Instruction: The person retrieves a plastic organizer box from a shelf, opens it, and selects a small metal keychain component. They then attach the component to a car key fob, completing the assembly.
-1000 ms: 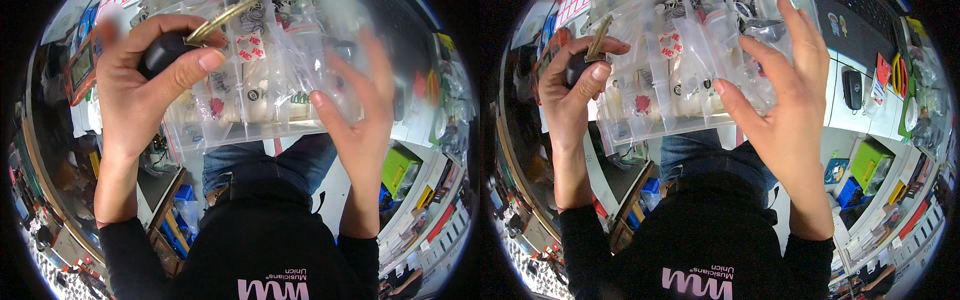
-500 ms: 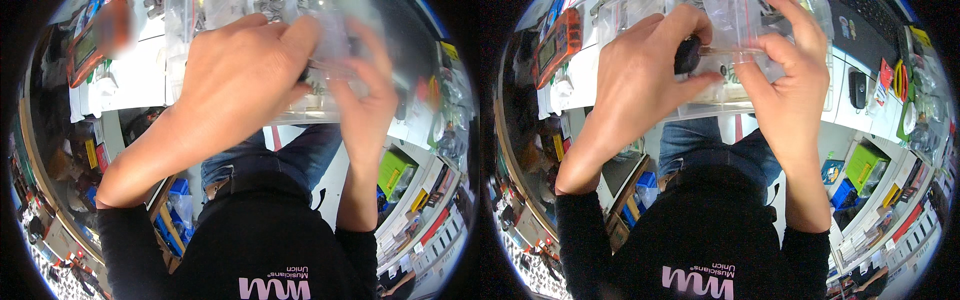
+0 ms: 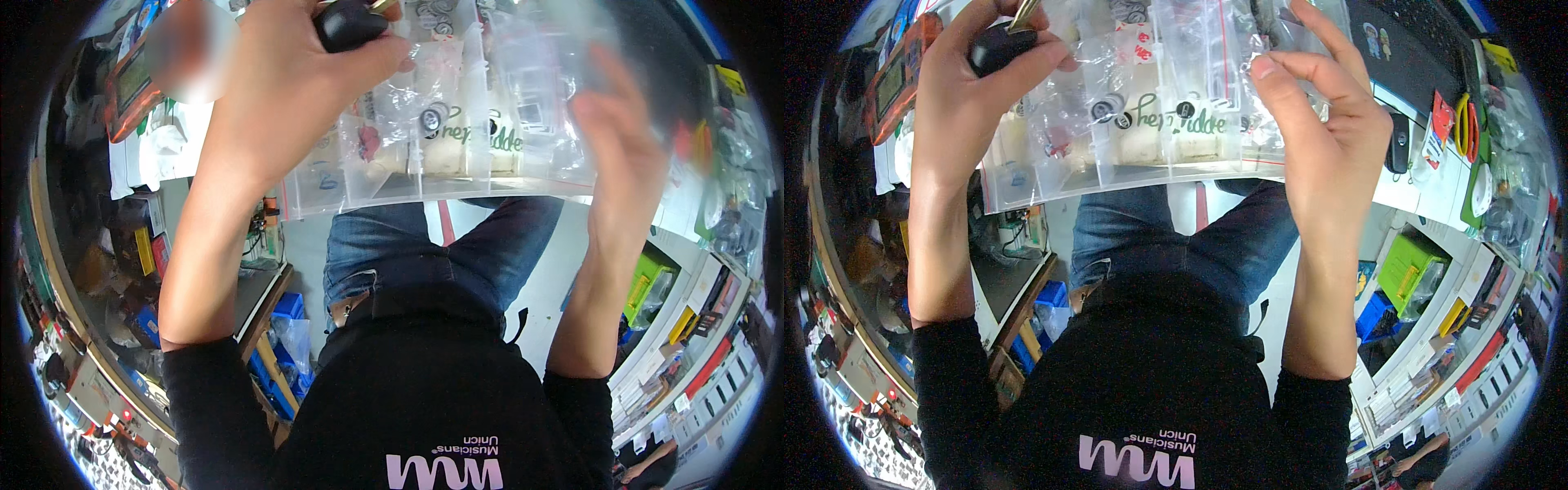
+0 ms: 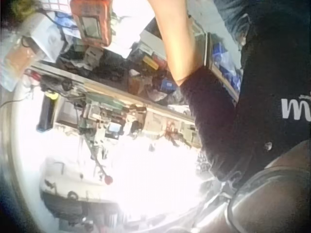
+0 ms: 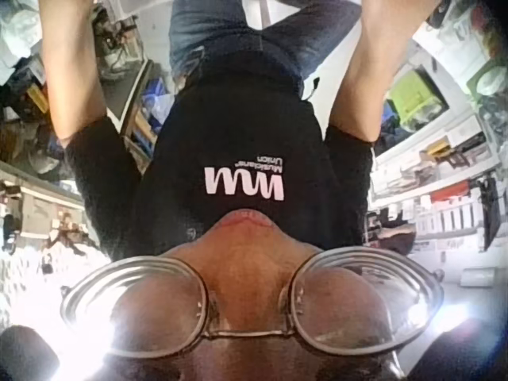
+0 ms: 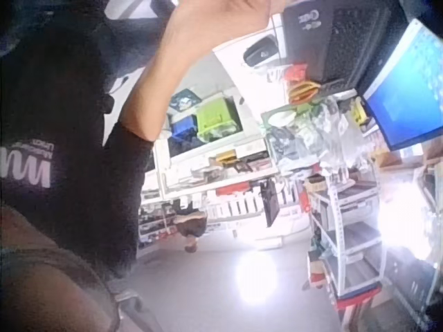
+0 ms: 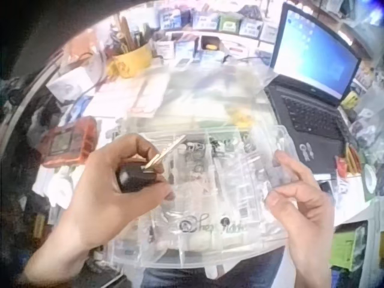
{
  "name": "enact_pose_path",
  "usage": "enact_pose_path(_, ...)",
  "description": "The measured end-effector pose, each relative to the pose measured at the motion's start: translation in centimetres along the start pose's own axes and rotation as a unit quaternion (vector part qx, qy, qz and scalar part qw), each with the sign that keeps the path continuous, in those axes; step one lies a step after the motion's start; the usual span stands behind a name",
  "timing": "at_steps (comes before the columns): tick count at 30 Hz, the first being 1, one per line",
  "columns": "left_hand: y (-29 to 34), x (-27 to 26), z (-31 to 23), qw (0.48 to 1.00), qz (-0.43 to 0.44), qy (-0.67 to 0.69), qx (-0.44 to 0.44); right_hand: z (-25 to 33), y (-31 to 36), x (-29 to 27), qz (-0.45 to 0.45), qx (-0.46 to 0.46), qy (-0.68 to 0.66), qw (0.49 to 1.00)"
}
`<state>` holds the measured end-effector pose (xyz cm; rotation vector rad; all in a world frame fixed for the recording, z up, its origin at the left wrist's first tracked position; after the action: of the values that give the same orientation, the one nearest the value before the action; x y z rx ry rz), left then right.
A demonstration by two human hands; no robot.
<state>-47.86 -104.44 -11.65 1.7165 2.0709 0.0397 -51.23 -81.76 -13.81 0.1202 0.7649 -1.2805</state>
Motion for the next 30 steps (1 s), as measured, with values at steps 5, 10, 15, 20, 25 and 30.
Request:
enact_pose_path(5,0.1,0.2,0.0,0.999,0.028,-0.021,0.015,0.1,0.1,0.2,-0.015,0.010,-0.002,1.000)
enact_pose_path(10,1.2,1.3,-2.5,0.940,-0.052,-0.196,0.273,0.3,0.1,0.4,-0.006,0.014,0.005,1.000)
enact_pose_path(15,0.7,5.0,-3.8,0.819,0.035,-0.230,0.524,-0.3,-0.2,0.1,-0.008,0.036,-0.013,0.999)
enact_pose_path(20,0.6,4.5,-2.8,0.814,0.095,-0.291,0.494,-1.2,-0.1,-0.2,-0.027,0.069,-0.045,0.996)
enact_pose_path(25,0.0,1.5,-0.8,0.883,0.103,-0.139,0.436,-0.6,-0.2,0.1,-0.024,0.065,-0.080,0.994)
enact_pose_path(30,-0.2,0.7,0.1,0.910,0.085,-0.103,0.392,1.0,0.0,0.2,-0.011,0.002,-0.003,1.000)
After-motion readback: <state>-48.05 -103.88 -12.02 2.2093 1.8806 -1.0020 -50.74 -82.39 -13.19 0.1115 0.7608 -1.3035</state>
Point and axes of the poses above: each hand's wrist, its own y-axis away from the middle knuckle, its own x-axis out of the palm, z = x × y, the point moved 6 cm from there along -y, towards the middle knuckle, and after that the axes turned 6 degrees about -x, right-handed, at the moved point
